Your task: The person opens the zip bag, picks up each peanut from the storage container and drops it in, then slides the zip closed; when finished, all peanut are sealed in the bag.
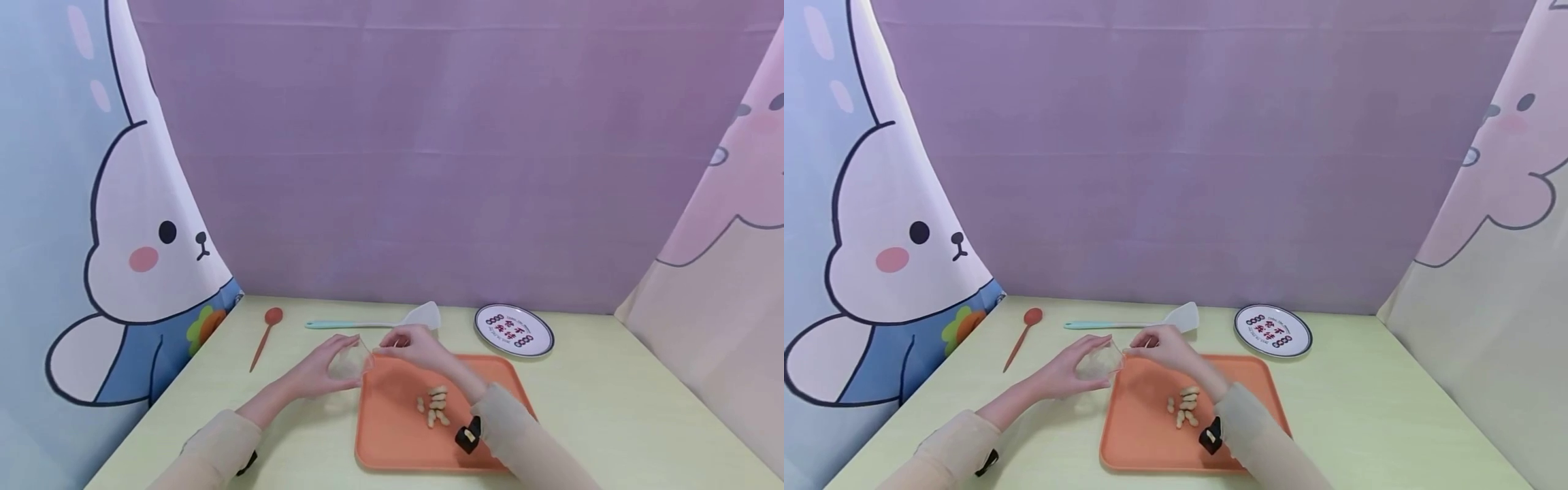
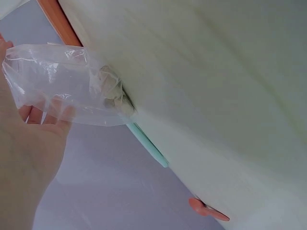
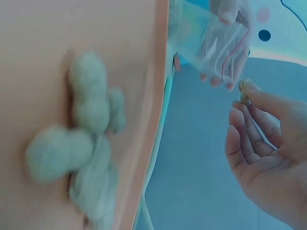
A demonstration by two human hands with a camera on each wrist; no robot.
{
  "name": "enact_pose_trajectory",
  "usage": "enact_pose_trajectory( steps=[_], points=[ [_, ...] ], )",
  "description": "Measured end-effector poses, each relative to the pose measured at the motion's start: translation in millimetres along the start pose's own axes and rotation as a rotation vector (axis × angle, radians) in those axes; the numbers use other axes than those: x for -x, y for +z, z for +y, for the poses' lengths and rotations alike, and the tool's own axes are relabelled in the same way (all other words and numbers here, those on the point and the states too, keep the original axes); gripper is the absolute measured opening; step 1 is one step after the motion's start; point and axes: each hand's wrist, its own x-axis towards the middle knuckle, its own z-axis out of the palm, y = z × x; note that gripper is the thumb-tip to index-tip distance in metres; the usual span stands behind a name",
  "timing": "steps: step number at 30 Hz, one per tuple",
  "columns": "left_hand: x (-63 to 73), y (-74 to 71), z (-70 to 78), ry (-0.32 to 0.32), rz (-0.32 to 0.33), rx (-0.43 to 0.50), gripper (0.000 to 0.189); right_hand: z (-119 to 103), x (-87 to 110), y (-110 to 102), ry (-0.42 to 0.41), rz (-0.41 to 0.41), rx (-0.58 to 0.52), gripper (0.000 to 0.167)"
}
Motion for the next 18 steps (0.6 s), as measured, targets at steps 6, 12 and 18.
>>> enact_pose_trajectory(
  steps=[6,12,18],
  points=[
    [-0.4,0.2,0.5,0.008,0.007,0.009,0.080,-9,-6.1,9,-0.016,-0.027,-0.006,0.012],
    [0.0,-0.6,0.7,0.022,0.009,0.009,0.080,-15,-8.6,16,0.000,-0.046,-0.026,0.014],
    [0.3,-1.9,1.4,0.026,0.004,0.014,0.080,-15,-8.4,19,-0.001,-0.071,-0.033,0.019]
  ],
)
